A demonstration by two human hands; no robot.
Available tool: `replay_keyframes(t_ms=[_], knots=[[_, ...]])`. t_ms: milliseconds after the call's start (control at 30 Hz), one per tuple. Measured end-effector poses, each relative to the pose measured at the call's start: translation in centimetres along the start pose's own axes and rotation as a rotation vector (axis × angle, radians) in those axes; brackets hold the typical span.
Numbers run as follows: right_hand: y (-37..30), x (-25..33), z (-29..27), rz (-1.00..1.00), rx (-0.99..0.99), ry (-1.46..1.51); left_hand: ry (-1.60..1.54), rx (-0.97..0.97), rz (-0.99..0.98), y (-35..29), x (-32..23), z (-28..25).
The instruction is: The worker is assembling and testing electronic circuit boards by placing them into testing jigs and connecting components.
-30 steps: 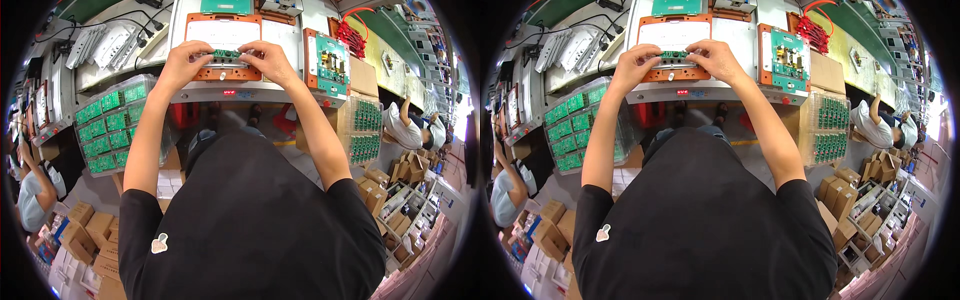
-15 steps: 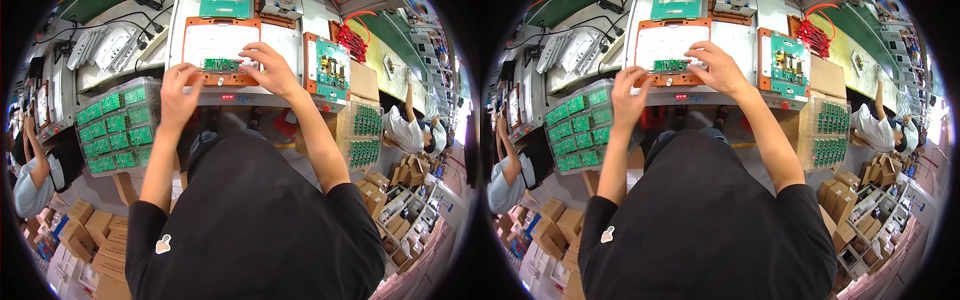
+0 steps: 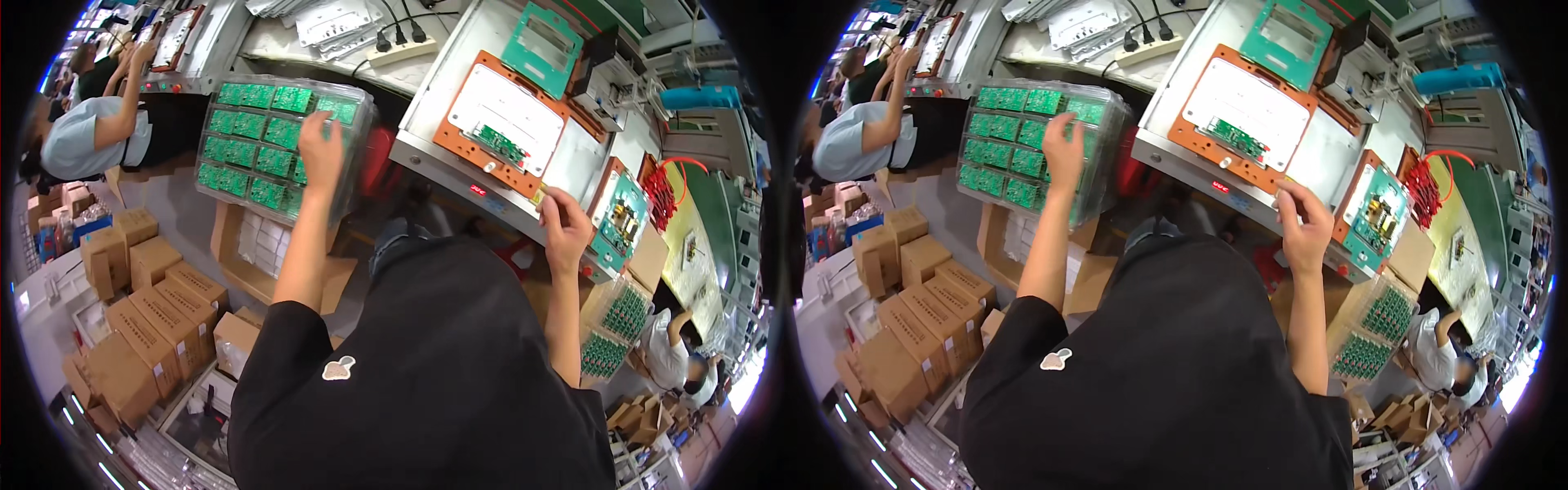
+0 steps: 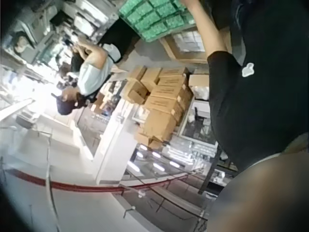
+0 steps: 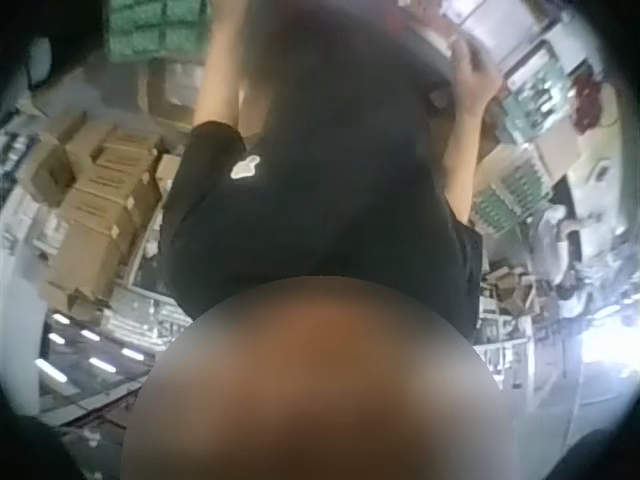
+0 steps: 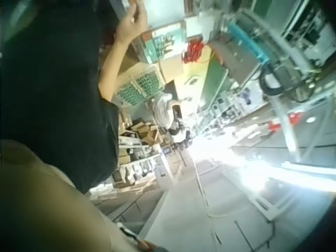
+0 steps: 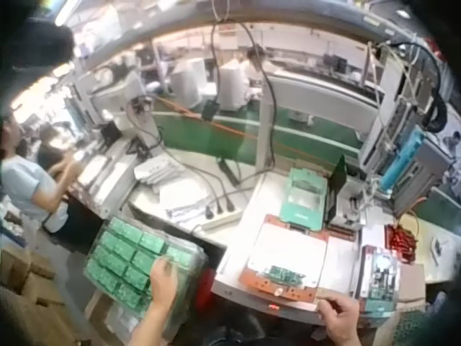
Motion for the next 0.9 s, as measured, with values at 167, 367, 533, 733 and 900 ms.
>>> replay_keyframes(t_ms=[167, 367, 533, 733, 900], knots=[[0.3, 1.5, 2.1, -0.148, -0.013, -0.232, 0.125, 0.0, -0.007, 5.1, 7.0, -1.4], [17.3, 1.0, 6.4, -0.537, 0.008, -0.536, -0.246, 0.077, 0.104, 1.5, -6.3, -2.1], [33.4, -4.7, 4.7, -0.127, 0.138, -0.906, -0.477, 0.237, 0.439, -5.5, -14.8, 0.3], [37.5, -4.8, -2.8, -0.476, -0.009, -0.869, -0.521, 0.272, 0.249, -9.1, -13.4, 1.4], [12.6, 8.2, 6.2, -0.743, 0.074, -0.506, -0.303, 0.285, 0.072, -7.9, -10.2, -2.7]])
Point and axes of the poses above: each hand's wrist, its own y-axis towards the middle knuckle, its own z-axis out of the palm, x = y × z, the point moved 3 cm from there along y, towards the middle knuckle, and after that the axes turned 7 degrees about y, right-handed, at the moved point
